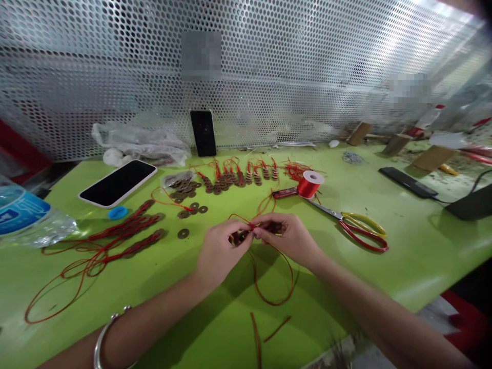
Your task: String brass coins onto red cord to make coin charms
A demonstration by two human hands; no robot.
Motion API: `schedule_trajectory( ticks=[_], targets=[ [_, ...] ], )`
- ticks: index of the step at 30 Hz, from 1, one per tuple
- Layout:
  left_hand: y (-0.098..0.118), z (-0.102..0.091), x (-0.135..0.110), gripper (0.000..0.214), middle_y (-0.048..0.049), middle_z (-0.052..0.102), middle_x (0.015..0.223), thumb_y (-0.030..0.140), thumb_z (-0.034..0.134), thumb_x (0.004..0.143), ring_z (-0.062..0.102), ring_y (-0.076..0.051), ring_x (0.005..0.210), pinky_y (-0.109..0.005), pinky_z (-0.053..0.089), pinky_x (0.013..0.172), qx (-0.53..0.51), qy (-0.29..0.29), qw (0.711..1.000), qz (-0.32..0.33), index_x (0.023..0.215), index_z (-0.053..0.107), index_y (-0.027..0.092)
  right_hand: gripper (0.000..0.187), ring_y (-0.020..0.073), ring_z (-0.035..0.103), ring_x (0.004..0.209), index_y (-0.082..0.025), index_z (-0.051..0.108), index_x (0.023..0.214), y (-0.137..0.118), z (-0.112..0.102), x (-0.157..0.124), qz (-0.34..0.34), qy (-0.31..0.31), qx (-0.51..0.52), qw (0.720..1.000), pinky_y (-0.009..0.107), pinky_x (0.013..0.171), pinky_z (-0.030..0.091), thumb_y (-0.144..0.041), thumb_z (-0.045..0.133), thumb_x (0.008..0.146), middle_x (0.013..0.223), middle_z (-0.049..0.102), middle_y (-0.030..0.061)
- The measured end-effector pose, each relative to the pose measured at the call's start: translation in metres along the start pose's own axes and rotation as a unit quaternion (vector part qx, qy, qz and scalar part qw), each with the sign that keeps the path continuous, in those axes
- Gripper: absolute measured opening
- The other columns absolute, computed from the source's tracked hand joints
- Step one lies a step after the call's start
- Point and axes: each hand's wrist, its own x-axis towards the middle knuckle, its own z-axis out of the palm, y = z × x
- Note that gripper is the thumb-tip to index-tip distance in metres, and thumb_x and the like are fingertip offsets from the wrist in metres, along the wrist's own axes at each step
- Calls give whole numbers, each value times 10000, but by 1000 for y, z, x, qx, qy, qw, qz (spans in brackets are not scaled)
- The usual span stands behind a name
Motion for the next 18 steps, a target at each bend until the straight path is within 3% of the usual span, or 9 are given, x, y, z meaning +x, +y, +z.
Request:
schedule_trajectory(
  ticks=[10, 15, 18],
  targets=[
    [0, 0, 0, 109, -26, 679, 684, 188, 560, 761, 594, -164, 601, -262, 431, 578, 29, -29, 999, 3, 702, 652, 183, 128, 143, 614, 641, -165, 661, 813, -8, 1, -2, -28, 36, -84, 995, 253, 595, 489, -276, 613, 771, 740, 686, 44],
    [3, 0, 0, 110, -22, 693, 691, 218, 579, 753, 582, -164, 583, -260, 414, 555, 16, -38, 999, -31, 702, 673, 194, 176, 125, 590, 564, -165, 645, 779, -6, -3, 0, -14, 57, -45, 997, 234, 522, 463, -340, 631, 768, 667, 653, 24],
    [3, 3, -1, 106, -14, 689, 664, 252, 599, 738, 554, -152, 538, -247, 384, 500, -56, -63, 994, -63, 709, 691, 207, 228, 111, 568, 498, -164, 620, 790, -7, -11, 6, -15, 98, 22, 995, 222, 473, 446, -385, 656, 747, 574, 601, -6]
  ],
)
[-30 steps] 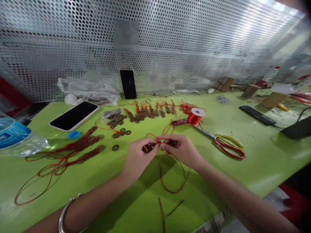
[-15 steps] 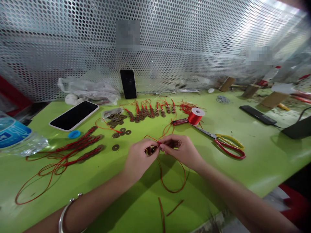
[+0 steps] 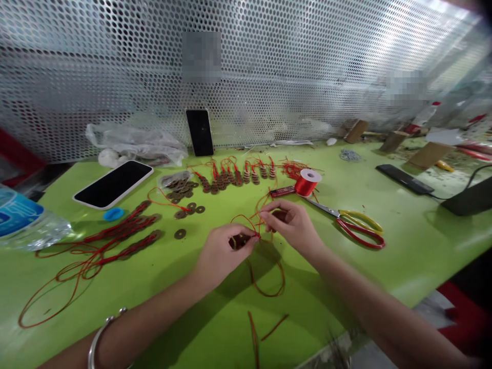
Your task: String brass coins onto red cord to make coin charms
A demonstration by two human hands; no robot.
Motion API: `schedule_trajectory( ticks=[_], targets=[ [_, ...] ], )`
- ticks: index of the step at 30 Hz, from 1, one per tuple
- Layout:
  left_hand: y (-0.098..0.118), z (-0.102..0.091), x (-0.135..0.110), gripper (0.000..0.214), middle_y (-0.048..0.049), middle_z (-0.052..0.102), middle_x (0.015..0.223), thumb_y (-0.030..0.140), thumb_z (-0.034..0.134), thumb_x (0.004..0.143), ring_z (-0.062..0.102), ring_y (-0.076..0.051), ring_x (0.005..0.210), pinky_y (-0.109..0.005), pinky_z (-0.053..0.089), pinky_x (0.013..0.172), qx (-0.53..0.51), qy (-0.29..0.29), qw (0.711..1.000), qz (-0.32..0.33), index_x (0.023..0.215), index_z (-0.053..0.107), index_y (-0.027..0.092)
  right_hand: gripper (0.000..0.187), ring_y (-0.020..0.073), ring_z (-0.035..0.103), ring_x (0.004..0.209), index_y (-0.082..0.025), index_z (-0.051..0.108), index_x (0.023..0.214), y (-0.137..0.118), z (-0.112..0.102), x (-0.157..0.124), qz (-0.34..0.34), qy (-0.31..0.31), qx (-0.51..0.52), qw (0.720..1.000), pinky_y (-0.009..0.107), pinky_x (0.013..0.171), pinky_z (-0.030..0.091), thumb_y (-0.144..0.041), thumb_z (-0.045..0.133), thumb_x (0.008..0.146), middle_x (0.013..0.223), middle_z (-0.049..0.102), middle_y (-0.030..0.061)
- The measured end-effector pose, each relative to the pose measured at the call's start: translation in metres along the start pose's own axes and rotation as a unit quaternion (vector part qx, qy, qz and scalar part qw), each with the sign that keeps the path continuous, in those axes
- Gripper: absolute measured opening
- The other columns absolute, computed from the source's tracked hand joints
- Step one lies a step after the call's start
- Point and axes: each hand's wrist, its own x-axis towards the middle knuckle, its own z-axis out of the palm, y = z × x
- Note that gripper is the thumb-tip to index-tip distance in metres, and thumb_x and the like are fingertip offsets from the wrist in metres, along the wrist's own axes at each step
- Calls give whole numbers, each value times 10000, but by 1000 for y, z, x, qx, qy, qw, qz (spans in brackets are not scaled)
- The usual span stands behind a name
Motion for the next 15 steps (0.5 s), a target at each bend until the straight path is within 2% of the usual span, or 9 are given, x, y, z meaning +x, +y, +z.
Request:
schedule_trajectory(
  ticks=[2, 4, 7, 11, 15],
  targets=[
    [0, 2, -1, 113, -12, 667, 619, 280, 617, 719, 530, -143, 510, -238, 361, 469, -62, -34, 997, -21, 686, 689, 200, 249, 96, 578, 492, -171, 592, 797, -1, -7, 8, -10, 37, 62, 997, 209, 466, 456, -403, 663, 738, 640, 626, -2],
    [2, 5, -3, 127, -3, 631, 569, 299, 632, 698, 498, -131, 483, -229, 340, 449, -108, -71, 991, -42, 652, 678, 190, 263, 82, 602, 517, -190, 557, 806, -3, -17, 19, -21, 76, 120, 990, 195, 469, 472, -423, 657, 738, 795, 665, 13],
    [4, 7, -6, 125, 11, 588, 539, 305, 649, 680, 464, -119, 475, -222, 323, 449, -138, -112, 982, -63, 641, 670, 188, 277, 83, 636, 579, -222, 512, 823, -6, -35, 36, -35, 127, 169, 977, 178, 479, 486, -446, 649, 734, 914, 672, 6],
    [6, 8, -9, 118, 12, 572, 554, 317, 659, 672, 468, -128, 500, -232, 331, 476, -151, -137, 977, -69, 666, 677, 201, 261, 104, 665, 697, -242, 484, 848, -18, -56, 59, -86, 188, 145, 968, 185, 552, 521, -462, 601, 771, 908, 672, 0],
    [8, 6, -11, 112, 3, 589, 572, 302, 658, 670, 471, -128, 508, -233, 338, 484, -148, -172, 972, -64, 670, 690, 195, 203, 109, 676, 768, -245, 485, 855, -40, -65, 82, -164, 208, 123, 956, 198, 618, 536, -435, 551, 826, 885, 664, -6]
  ],
)
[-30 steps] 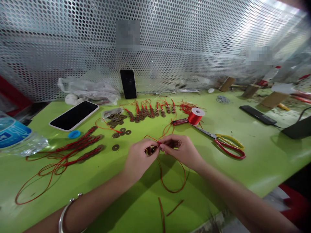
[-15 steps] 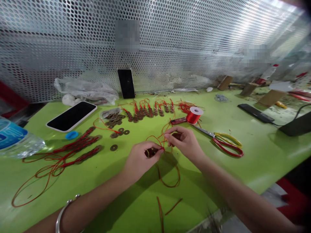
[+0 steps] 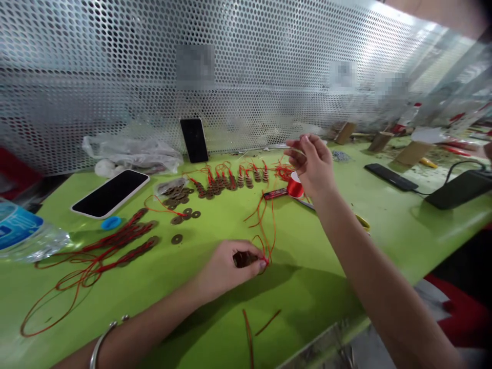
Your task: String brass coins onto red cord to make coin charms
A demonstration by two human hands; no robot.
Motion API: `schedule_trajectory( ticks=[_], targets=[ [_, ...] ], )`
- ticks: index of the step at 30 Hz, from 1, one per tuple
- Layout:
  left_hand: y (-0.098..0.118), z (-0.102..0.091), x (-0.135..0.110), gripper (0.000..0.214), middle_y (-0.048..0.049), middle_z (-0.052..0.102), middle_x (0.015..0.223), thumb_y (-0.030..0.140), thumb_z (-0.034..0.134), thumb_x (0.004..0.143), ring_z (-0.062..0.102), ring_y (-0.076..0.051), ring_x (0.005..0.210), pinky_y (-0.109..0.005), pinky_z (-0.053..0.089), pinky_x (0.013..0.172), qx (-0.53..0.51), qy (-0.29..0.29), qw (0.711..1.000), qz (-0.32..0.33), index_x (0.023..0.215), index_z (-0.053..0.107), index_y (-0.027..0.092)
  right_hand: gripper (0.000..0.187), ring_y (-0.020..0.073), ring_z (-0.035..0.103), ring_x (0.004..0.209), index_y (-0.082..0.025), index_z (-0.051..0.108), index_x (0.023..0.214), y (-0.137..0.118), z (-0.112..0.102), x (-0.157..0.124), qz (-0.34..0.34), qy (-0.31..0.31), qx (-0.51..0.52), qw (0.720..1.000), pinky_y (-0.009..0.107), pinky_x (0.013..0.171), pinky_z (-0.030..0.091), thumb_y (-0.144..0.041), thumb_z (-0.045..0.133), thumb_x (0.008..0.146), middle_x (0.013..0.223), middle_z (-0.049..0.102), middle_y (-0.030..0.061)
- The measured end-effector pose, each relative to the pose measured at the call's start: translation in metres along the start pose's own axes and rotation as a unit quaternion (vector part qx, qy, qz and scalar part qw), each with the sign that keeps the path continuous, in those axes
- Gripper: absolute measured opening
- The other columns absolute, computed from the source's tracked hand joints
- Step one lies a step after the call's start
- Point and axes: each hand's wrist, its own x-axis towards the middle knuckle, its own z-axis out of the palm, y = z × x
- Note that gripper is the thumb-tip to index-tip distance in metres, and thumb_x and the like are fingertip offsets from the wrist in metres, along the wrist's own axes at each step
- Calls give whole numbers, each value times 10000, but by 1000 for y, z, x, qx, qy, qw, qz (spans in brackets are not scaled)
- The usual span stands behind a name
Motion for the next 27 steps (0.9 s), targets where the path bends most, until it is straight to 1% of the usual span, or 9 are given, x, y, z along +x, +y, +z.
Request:
schedule_trajectory(
  ticks=[3, 7, 12, 15, 17, 19, 21, 24, 27],
  targets=[
    [3, 2, -3, 102, -16, 637, 612, 276, 668, 662, 505, -123, 532, -221, 366, 504, -11, -51, 999, 0, 675, 702, 180, 176, 118, 679, 813, -240, 491, 859, -6, 13, 18, -35, -13, 9, 999, 203, 627, 536, -409, 539, 843, 873, 653, -11],
    [5, 5, -7, 152, -62, 703, 738, 309, 696, 666, 594, -148, 650, -231, 431, 594, -84, -122, 989, -26, 720, 717, 168, 196, 121, 679, 811, -233, 476, 859, 0, 30, 32, -41, -44, 3, 998, 207, 622, 537, -414, 548, 837, 852, 642, -14],
    [0, 6, -4, 300, -59, 696, 723, 405, 781, 583, 581, -123, 627, -220, 426, 600, -183, -130, 973, -54, 691, 707, 135, 210, 146, 673, 814, -229, 476, 859, 22, 32, 41, -50, -61, -41, 996, 249, 644, 555, -423, 554, 834, 891, 632, 21],
    [-3, 5, 2, 358, -4, 625, 570, 443, 804, 534, 486, -73, 485, -194, 370, 488, -218, -85, 970, -70, 669, 695, 130, 212, 139, 666, 738, -232, 524, 951, 30, 22, 39, -39, -65, -131, 988, 252, 590, 547, -388, 577, 818, 1071, 592, 56],
    [-4, 3, 5, 361, 28, 560, 496, 448, 799, 538, 420, -56, 424, -188, 316, 425, -233, -23, 969, -78, 668, 689, 130, 316, 119, 641, 655, -236, 529, 1067, 29, 15, 27, -50, -54, -202, 977, 253, 553, 530, -332, 621, 780, 1178, 543, 85],
    [-3, 1, 7, 345, 38, 541, 488, 435, 798, 546, 412, -55, 416, -189, 301, 408, -263, 54, 960, -79, 665, 677, 134, 360, 113, 610, 642, -215, 549, 1095, 23, 11, 6, -81, -64, -263, 959, 256, 573, 518, -285, 642, 754, 1140, 563, 96],
    [-3, -1, 8, 323, 45, 535, 494, 409, 802, 548, 405, -51, 412, -187, 290, 402, -298, 117, 944, -77, 663, 665, 140, 185, 118, 588, 624, -184, 616, 930, 12, 10, -22, -72, -155, -288, 942, 245, 560, 496, -300, 601, 787, 906, 638, 58],
    [-2, -4, 8, 305, 48, 516, 496, 394, 794, 570, 399, -49, 420, -183, 278, 402, -316, 167, 931, -71, 672, 663, 138, 166, 119, 580, 601, -168, 643, 776, -3, 13, -60, 4, -331, -281, 901, 229, 554, 480, -327, 600, 799, 702, 647, 27],
    [-2, -5, 9, 329, 44, 507, 509, 434, 769, 595, 391, -52, 429, -186, 278, 404, -296, 185, 935, -66, 693, 668, 136, 150, 121, 596, 607, -169, 653, 788, -13, 20, -82, 42, -394, -279, 875, 229, 575, 486, -317, 633, 777, 712, 671, 28]
  ],
)
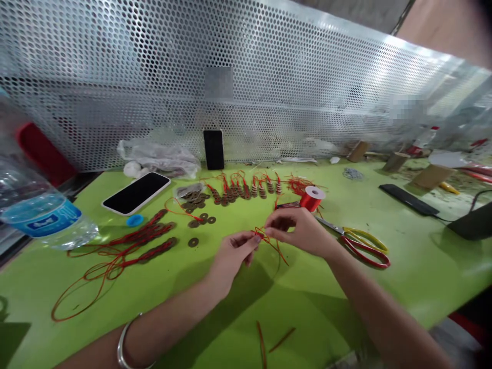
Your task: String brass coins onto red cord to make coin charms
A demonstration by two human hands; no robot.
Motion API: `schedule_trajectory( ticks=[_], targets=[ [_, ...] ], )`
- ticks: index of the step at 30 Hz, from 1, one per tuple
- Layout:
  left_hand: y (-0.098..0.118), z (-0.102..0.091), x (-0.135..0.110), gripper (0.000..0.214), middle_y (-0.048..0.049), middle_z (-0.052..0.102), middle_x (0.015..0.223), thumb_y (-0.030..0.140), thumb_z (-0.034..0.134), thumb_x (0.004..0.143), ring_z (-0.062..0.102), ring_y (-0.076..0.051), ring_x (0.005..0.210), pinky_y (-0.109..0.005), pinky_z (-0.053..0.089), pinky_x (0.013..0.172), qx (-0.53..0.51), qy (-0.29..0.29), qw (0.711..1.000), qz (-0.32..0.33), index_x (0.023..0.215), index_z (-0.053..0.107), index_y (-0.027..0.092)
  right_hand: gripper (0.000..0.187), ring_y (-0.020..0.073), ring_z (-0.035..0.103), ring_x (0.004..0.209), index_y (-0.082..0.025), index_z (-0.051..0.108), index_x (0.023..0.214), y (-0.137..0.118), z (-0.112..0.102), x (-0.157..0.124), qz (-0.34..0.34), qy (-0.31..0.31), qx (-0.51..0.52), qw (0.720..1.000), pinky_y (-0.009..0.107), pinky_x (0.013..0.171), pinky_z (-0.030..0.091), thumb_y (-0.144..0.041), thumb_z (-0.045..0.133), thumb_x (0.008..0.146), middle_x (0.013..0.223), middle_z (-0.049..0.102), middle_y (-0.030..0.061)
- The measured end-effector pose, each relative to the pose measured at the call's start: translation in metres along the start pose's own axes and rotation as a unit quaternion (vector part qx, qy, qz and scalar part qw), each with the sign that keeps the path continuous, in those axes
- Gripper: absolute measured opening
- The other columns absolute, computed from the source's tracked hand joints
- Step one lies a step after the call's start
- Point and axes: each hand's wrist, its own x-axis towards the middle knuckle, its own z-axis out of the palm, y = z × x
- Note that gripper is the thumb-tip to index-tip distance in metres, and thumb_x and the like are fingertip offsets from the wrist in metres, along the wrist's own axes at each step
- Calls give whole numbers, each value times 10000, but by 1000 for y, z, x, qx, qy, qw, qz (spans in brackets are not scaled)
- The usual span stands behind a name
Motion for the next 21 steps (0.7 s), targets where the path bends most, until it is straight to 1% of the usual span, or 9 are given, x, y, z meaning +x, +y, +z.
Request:
schedule_trajectory(
  ticks=[3, 7, 8, 10, 12, 13, 15, 16, 21],
  targets=[
    [-2, 0, 2, 352, 47, 498, 520, 460, 755, 596, 373, -52, 424, -194, 285, 407, 35, -2, 999, 15, 700, 668, 135, 143, 129, 618, 629, -174, 659, 814, -5, 8, -1, 22, -17, 12, 1000, 231, 592, 489, -308, 642, 770, 732, 689, 31],
    [-5, 0, 2, 326, 47, 481, 508, 448, 732, 624, 361, -56, 432, -198, 272, 425, 94, -4, 995, 25, 687, 665, 135, 138, 129, 614, 621, -178, 666, 826, -2, 14, -2, 50, -27, 14, 998, 228, 581, 472, -302, 643, 772, 699, 685, 21],
    [-5, 1, 1, 318, 46, 476, 505, 444, 722, 636, 357, -58, 435, -200, 267, 428, 105, -1, 994, 25, 697, 669, 136, 158, 127, 608, 615, -179, 665, 863, -1, 15, -2, 55, -27, 16, 998, 225, 572, 465, -310, 639, 777, 697, 680, 19],
    [-4, 2, -1, 304, 42, 478, 511, 433, 705, 655, 352, -64, 444, -203, 267, 431, 116, 3, 993, 25, 729, 681, 139, 248, 116, 581, 588, -199, 643, 1008, 1, 14, -4, 56, -32, 15, 998, 219, 540, 443, -335, 616, 802, 709, 665, 8],
    [-3, 3, -2, 279, 38, 486, 525, 410, 698, 660, 351, -67, 452, -204, 273, 431, 118, 1, 993, 26, 736, 683, 142, 302, 109, 556, 603, -236, 597, 1138, 4, 12, -3, 22, -47, 0, 999, 217, 540, 426, -333, 548, 856, 765, 647, 5],
    [-3, 3, -3, 263, 37, 488, 529, 396, 694, 661, 352, -69, 454, -204, 277, 431, 118, -1, 993, 26, 728, 680, 142, 293, 110, 554, 641, -251, 591, 1159, 6, 10, -2, -5, -55, -12, 998, 220, 570, 428, -316, 502, 887, 804, 636, 11],
    [-4, 4, -3, 235, 40, 483, 526, 373, 686, 663, 357, -70, 451, -204, 288, 431, 114, -5, 993, 22, 712, 668, 144, 273, 114, 557, 733, -260, 625, 1119, 10, 7, 1, -56, -68, -33, 996, 231, 647, 434, -268, 435, 922, 878, 612, 27],
    [-4, 4, -3, 226, 41, 482, 524, 364, 683, 663, 363, -71, 450, -204, 293, 430, 112, -6, 994, 20, 710, 662, 144, 268, 116, 559, 763, -257, 646, 1083, 11, 5, 2, -71, -75, -40, 994, 235, 676, 435, -246, 430, 924, 899, 605, 32],
    [-5, 3, -3, 203, 37, 500, 525, 342, 670, 673, 388, -72, 448, -200, 301, 427, 121, -23, 992, 10, 707, 657, 142, 165, 121, 579, 784, -220, 666, 967, 16, 3, 5, -82, -102, -26, 991, 230, 710, 451, -218, 532, 872, 877, 648, 18]
  ],
)
